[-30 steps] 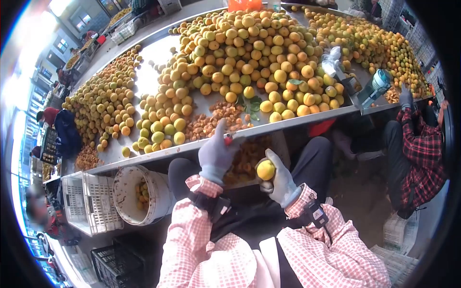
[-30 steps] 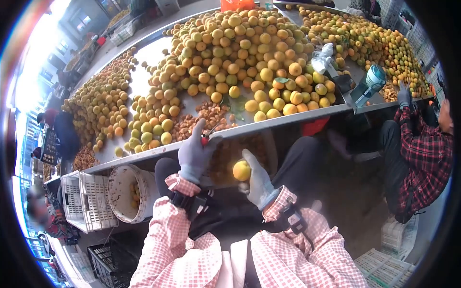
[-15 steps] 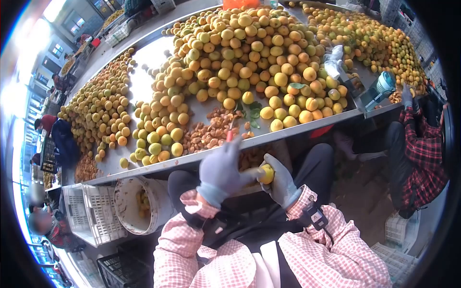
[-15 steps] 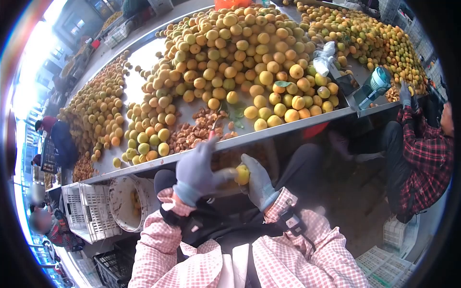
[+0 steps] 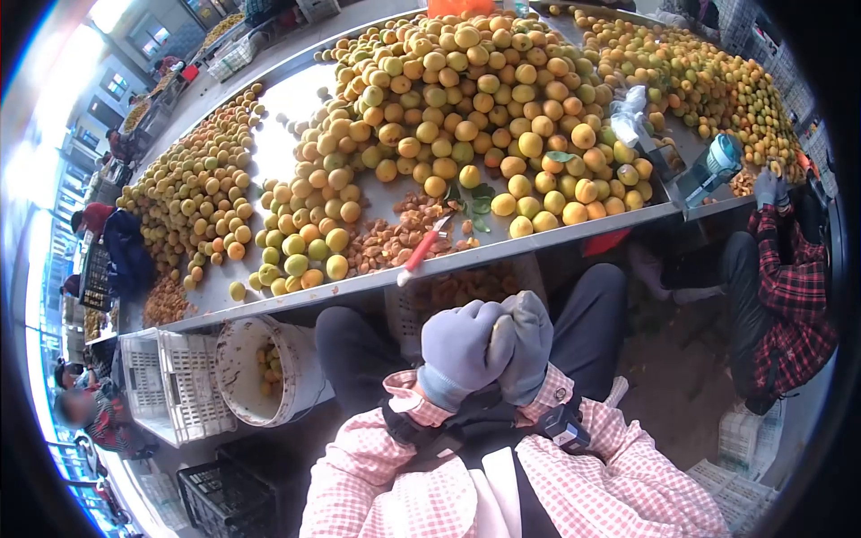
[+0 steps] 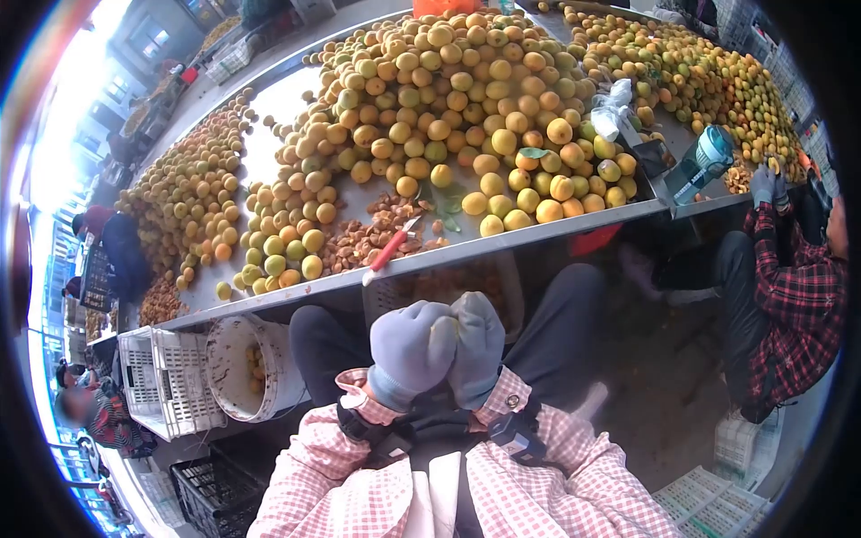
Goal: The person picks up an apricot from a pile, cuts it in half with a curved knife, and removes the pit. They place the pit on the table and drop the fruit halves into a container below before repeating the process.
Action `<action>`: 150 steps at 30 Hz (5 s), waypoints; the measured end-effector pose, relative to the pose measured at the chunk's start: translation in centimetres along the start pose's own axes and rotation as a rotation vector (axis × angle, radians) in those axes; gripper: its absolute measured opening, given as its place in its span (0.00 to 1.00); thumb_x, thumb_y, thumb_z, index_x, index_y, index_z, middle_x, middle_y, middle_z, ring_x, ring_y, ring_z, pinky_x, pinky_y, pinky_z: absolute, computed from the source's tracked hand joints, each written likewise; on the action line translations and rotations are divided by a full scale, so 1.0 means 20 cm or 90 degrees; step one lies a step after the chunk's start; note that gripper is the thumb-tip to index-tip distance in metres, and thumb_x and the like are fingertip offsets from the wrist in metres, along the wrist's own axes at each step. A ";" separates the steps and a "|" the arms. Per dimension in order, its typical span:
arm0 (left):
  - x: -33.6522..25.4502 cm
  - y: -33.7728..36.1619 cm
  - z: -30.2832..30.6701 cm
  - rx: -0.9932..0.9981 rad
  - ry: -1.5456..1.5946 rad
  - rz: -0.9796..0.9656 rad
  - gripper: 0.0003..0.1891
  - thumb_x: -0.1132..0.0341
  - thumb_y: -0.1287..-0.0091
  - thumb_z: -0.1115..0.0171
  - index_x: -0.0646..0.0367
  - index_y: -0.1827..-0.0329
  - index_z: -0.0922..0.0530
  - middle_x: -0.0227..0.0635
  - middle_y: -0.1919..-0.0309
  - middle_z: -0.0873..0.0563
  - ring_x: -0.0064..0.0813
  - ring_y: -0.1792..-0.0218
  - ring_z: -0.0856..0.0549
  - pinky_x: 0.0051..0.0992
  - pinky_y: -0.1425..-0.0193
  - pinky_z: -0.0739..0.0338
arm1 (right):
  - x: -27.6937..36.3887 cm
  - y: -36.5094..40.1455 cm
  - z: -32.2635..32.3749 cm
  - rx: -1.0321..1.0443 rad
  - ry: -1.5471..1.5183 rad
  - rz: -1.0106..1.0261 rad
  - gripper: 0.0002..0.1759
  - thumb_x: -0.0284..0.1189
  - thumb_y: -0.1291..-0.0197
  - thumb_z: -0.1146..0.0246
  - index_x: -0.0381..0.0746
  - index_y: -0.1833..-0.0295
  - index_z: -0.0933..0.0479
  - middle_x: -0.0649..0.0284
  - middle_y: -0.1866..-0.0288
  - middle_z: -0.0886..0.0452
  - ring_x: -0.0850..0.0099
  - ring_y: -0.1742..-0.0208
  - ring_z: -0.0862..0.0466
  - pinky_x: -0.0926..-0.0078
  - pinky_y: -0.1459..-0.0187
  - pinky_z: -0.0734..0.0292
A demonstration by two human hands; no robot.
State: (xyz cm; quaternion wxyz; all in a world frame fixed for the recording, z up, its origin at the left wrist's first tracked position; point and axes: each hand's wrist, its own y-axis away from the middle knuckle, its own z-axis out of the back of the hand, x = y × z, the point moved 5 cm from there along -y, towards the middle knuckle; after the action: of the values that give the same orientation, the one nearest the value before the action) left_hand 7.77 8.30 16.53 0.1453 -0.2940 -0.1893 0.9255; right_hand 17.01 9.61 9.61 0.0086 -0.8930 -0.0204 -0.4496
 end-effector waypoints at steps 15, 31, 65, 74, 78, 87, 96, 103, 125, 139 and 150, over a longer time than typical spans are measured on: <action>0.07 0.15 -0.08 0.098 0.103 0.206 0.28 0.42 0.51 0.27 0.57 0.62 0.22 0.42 0.70 0.17 0.47 0.68 0.17 0.38 0.61 0.21 | -0.10 0.04 0.17 -0.034 -0.020 -0.355 0.13 0.39 0.27 0.48 0.40 0.57 0.28 0.69 0.65 0.26 0.83 0.65 0.27 0.81 0.62 0.28; -0.13 0.00 0.09 0.055 -0.088 -0.247 0.24 0.43 0.56 0.30 0.54 0.82 0.28 0.31 0.83 0.27 0.34 0.83 0.25 0.32 0.75 0.31 | 0.11 0.14 0.06 0.143 0.327 -0.003 0.12 0.31 0.30 0.50 0.33 0.60 0.26 0.59 0.62 0.25 0.70 0.59 0.24 0.73 0.53 0.28; -0.12 0.08 0.12 -0.026 0.039 -0.234 0.26 0.42 0.58 0.33 0.57 0.81 0.29 0.33 0.83 0.28 0.35 0.82 0.27 0.32 0.73 0.32 | 0.15 0.21 -0.04 0.051 -0.015 -0.189 0.10 0.31 0.28 0.48 0.39 0.62 0.27 0.72 0.68 0.27 0.85 0.67 0.28 0.85 0.64 0.31; 0.01 0.27 -0.10 -0.167 0.494 0.213 0.27 0.42 0.40 0.45 0.62 0.75 0.28 0.43 0.81 0.29 0.42 0.79 0.25 0.33 0.74 0.34 | 0.24 0.18 -0.10 0.077 0.171 0.155 0.11 0.29 0.30 0.47 0.37 0.67 0.28 0.68 0.74 0.28 0.81 0.71 0.30 0.80 0.68 0.35; 0.08 0.22 -0.12 -0.076 0.434 0.267 0.28 0.41 0.33 0.48 0.62 0.73 0.28 0.44 0.80 0.27 0.44 0.77 0.25 0.32 0.72 0.32 | 0.14 0.07 -0.01 0.073 0.571 0.409 0.14 0.34 0.31 0.45 0.35 0.65 0.26 0.63 0.73 0.25 0.76 0.71 0.24 0.76 0.70 0.31; -0.05 0.05 0.10 0.091 -0.032 -0.217 0.33 0.38 0.58 0.29 0.57 0.60 0.23 0.39 0.59 0.21 0.46 0.48 0.21 0.49 0.36 0.31 | -0.03 0.14 0.03 0.070 -0.187 -0.472 0.17 0.38 0.26 0.52 0.40 0.40 0.29 0.68 0.48 0.25 0.80 0.46 0.23 0.81 0.43 0.28; -0.19 0.01 0.13 0.098 -0.127 -0.441 0.23 0.45 0.57 0.30 0.57 0.78 0.25 0.32 0.77 0.26 0.34 0.72 0.23 0.42 0.46 0.22 | 0.24 0.20 -0.03 0.243 0.136 -0.297 0.18 0.36 0.23 0.58 0.38 0.39 0.31 0.67 0.45 0.25 0.82 0.44 0.25 0.81 0.41 0.29; -0.16 0.03 0.10 0.031 -0.039 -0.315 0.23 0.44 0.50 0.35 0.57 0.81 0.26 0.35 0.80 0.25 0.37 0.76 0.23 0.37 0.56 0.22 | 0.09 0.17 0.00 0.069 0.008 -0.396 0.17 0.34 0.23 0.56 0.37 0.61 0.27 0.70 0.67 0.26 0.82 0.63 0.27 0.80 0.59 0.29; 0.36 0.20 -0.01 -0.123 0.380 0.265 0.10 0.64 0.29 0.42 0.63 0.56 0.22 0.35 0.65 0.19 0.22 0.65 0.21 0.22 0.59 0.25 | -0.14 0.01 0.17 0.057 -0.197 -0.492 0.23 0.49 0.28 0.51 0.43 0.68 0.27 0.65 0.76 0.25 0.78 0.83 0.31 0.83 0.82 0.36; 0.89 -0.17 0.00 0.136 -0.178 0.105 0.18 0.62 0.45 0.34 0.55 0.51 0.20 0.40 0.56 0.17 0.45 0.48 0.20 0.40 0.41 0.26 | -0.10 -0.24 0.09 0.217 -0.452 -0.556 0.31 0.51 0.28 0.52 0.36 0.34 0.32 0.53 0.46 0.20 0.68 0.64 0.19 0.74 0.65 0.25; 1.06 -0.26 -0.11 0.255 -0.205 0.167 0.11 0.67 0.47 0.39 0.57 0.61 0.27 0.43 0.65 0.17 0.49 0.61 0.17 0.45 0.56 0.24 | -0.13 -0.45 -0.06 0.192 -0.350 -0.570 0.27 0.31 0.36 0.40 0.40 0.32 0.35 0.53 0.42 0.24 0.63 0.52 0.21 0.71 0.52 0.23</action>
State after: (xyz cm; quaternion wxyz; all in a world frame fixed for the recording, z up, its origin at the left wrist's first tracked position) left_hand -6.63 21.60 6.74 0.0474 -0.1310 0.0163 0.9901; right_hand 14.15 18.42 8.22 -0.0613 -0.8704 -0.4644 -0.1515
